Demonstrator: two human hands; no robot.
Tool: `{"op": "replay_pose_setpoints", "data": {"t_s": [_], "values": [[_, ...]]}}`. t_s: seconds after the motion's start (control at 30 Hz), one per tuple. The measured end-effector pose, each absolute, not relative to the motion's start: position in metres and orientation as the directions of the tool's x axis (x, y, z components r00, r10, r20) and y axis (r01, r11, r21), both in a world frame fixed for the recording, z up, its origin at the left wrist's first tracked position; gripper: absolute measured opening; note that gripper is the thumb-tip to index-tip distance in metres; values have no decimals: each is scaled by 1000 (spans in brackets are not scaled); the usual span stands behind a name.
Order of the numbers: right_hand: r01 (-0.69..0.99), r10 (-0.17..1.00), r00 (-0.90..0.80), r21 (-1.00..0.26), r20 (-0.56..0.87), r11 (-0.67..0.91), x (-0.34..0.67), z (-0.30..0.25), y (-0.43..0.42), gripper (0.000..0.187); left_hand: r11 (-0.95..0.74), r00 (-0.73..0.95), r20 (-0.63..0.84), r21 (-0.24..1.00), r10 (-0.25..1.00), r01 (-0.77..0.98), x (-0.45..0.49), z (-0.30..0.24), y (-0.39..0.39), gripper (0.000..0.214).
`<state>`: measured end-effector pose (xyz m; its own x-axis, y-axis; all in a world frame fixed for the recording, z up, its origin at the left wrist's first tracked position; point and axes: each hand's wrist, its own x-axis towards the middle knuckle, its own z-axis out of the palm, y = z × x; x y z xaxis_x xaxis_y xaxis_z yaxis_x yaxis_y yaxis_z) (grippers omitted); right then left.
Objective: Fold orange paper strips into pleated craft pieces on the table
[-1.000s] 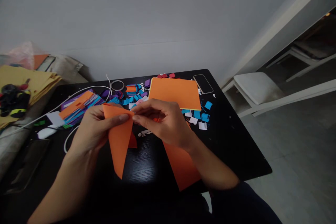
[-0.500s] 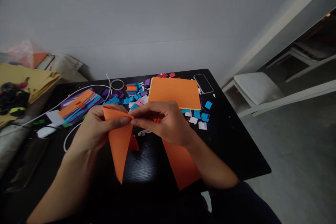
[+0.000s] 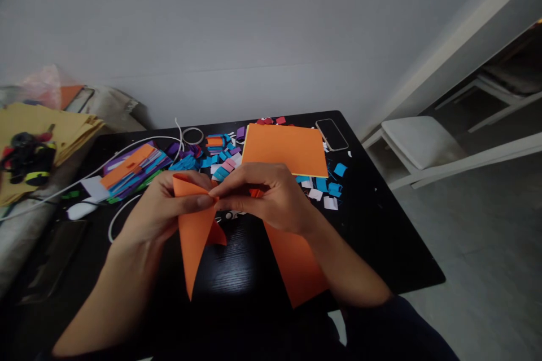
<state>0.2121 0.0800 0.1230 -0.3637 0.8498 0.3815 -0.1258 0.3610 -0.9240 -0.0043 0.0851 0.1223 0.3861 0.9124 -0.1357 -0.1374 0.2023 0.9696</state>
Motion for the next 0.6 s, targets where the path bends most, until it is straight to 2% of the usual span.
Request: {"op": "replay_pose_setpoints", "data": {"t_s": [0.23, 0.6], "values": [[-164, 815, -381, -899, 437, 406, 212, 120, 82, 26, 244, 419, -165, 959, 893, -143, -4, 122, 84, 19], [-247, 823, -389, -907, 414, 340, 212, 119, 84, 27, 182, 429, -114, 976, 896, -121, -5, 119, 84, 15]]}}
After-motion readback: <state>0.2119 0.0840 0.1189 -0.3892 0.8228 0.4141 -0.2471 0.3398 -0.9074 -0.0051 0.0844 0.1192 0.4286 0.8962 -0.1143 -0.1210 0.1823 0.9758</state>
